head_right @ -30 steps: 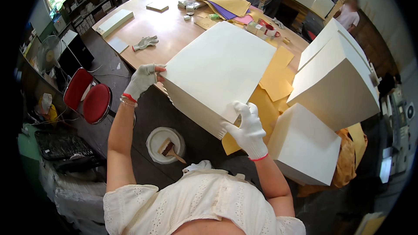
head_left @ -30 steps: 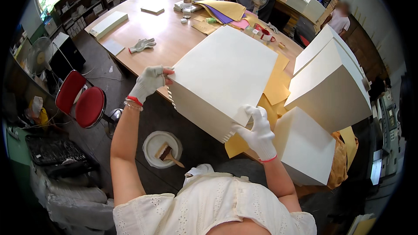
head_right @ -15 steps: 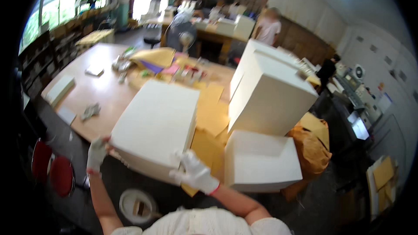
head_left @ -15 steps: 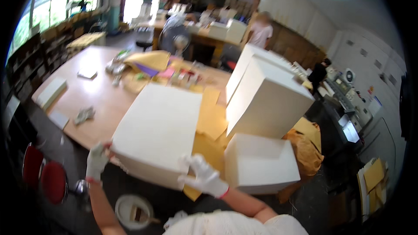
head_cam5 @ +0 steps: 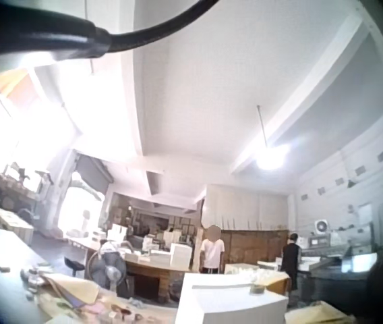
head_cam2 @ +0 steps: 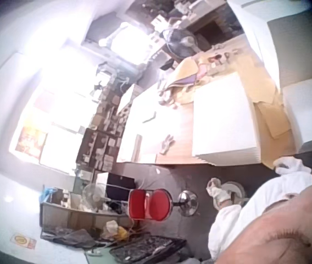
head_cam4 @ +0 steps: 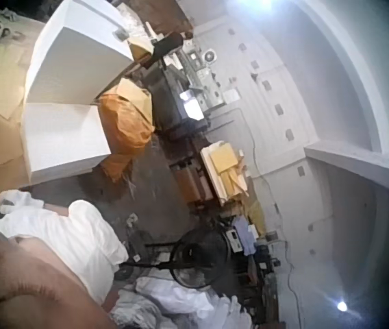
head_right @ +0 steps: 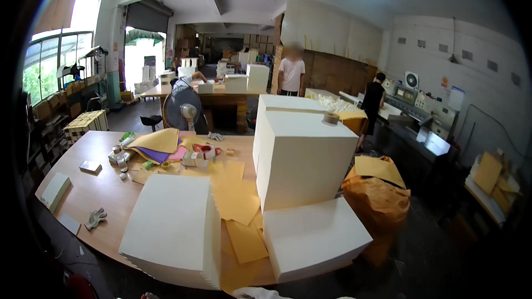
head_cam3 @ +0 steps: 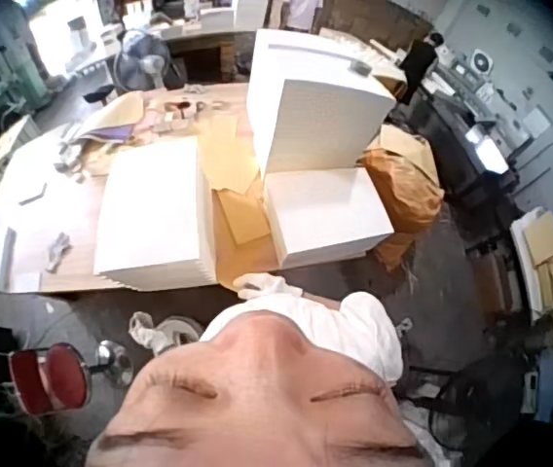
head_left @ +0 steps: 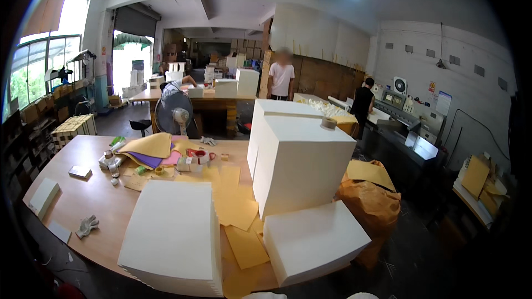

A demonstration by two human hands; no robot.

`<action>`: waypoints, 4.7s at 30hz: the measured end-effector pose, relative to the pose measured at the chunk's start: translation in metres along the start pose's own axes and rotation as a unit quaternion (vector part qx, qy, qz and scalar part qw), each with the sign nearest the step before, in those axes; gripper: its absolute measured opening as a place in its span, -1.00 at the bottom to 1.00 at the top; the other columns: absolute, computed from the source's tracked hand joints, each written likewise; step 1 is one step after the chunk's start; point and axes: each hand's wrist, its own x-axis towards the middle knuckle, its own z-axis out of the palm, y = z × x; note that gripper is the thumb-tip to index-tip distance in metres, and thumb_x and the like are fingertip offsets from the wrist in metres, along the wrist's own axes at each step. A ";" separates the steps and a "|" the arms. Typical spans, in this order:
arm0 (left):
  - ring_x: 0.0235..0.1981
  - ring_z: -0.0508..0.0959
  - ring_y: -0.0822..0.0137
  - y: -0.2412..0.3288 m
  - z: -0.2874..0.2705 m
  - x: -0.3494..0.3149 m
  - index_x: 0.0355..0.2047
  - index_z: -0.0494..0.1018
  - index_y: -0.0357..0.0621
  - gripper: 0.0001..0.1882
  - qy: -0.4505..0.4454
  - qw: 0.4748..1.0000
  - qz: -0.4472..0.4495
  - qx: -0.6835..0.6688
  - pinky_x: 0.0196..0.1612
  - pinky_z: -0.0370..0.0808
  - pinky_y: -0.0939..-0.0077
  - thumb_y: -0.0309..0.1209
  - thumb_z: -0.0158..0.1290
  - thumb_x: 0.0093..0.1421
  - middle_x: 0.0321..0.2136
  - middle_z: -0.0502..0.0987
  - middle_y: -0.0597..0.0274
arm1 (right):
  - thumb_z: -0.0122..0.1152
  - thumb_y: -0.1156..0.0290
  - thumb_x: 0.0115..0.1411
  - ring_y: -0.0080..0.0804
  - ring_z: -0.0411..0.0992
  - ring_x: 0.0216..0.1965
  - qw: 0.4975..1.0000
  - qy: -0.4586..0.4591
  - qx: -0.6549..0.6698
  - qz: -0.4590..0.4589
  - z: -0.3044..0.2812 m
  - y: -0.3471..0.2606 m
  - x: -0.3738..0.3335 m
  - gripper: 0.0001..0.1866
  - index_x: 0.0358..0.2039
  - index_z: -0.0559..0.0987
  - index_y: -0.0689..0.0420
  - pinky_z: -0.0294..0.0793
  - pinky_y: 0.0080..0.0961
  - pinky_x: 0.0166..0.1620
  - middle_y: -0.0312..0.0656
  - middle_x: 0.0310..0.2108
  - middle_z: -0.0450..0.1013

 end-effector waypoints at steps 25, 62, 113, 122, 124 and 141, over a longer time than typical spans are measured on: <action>-0.22 0.61 0.10 -0.003 0.359 -0.274 -0.27 0.53 -0.16 -0.82 -0.525 0.640 0.428 0.363 -0.14 0.53 0.34 -0.64 0.11 0.11 -0.30 0.61 0.09 | 0.07 -0.06 0.30 0.03 0.51 -0.12 0.684 0.640 -0.347 -0.053 -0.341 0.017 -0.224 -0.55 -0.21 0.56 0.11 0.48 -0.13 -0.08 0.07 -0.26 0.54; -0.18 0.60 0.15 -0.088 0.491 -0.300 -0.29 0.36 -0.13 -0.52 -0.591 0.539 0.385 0.461 -0.13 0.55 0.29 -0.49 0.44 -0.14 -0.11 0.60 0.15 | 0.18 -0.02 0.24 0.01 0.46 -0.49 0.742 0.537 -0.234 -0.327 -0.368 -0.036 -0.195 -0.49 -0.60 0.49 0.19 0.43 -0.16 -0.40 0.01 -0.56 0.43; -0.07 0.58 0.22 0.053 0.414 -0.276 0.17 0.41 -0.15 -0.38 -0.357 0.714 0.577 0.175 -0.06 0.51 0.45 -0.76 0.07 0.06 -0.02 0.54 0.02 | 0.20 0.34 0.21 0.15 0.25 0.23 0.705 0.291 -0.624 -0.171 -0.319 -0.013 -0.189 -0.42 0.20 0.36 0.30 0.25 -0.11 0.26 0.19 0.21 0.29; -0.09 0.53 0.47 0.080 0.348 -0.226 0.27 0.20 -0.26 -0.38 -0.160 0.891 0.425 -0.002 -0.04 0.50 0.49 -0.58 0.14 0.21 -0.10 0.54 0.19 | 0.32 0.02 0.11 0.14 0.24 0.21 0.679 0.082 -0.669 -0.291 -0.181 -0.035 -0.069 -0.28 0.13 0.41 0.27 0.19 0.04 0.25 0.09 0.20 0.33; -0.07 0.51 0.51 0.086 0.342 -0.218 0.26 0.19 -0.28 -0.38 -0.161 0.891 0.424 -0.009 -0.03 0.50 0.49 -0.57 0.15 0.22 -0.06 0.52 0.22 | 0.36 0.04 0.06 0.12 0.21 0.23 0.662 0.081 -0.689 -0.285 -0.147 -0.037 -0.057 -0.27 0.12 0.41 0.26 0.13 0.13 0.25 0.03 0.19 0.32; -0.15 0.49 0.51 0.162 0.359 -0.175 0.18 0.31 -0.20 -0.45 -0.224 0.874 0.384 -0.197 -0.10 0.49 0.57 -0.55 0.21 0.20 -0.11 0.52 0.30 | 0.43 0.12 -0.06 0.11 0.15 0.23 0.640 0.170 -0.693 -0.284 -0.128 -0.018 -0.046 -0.23 0.13 0.37 0.17 0.01 0.35 0.23 -0.03 0.17 0.26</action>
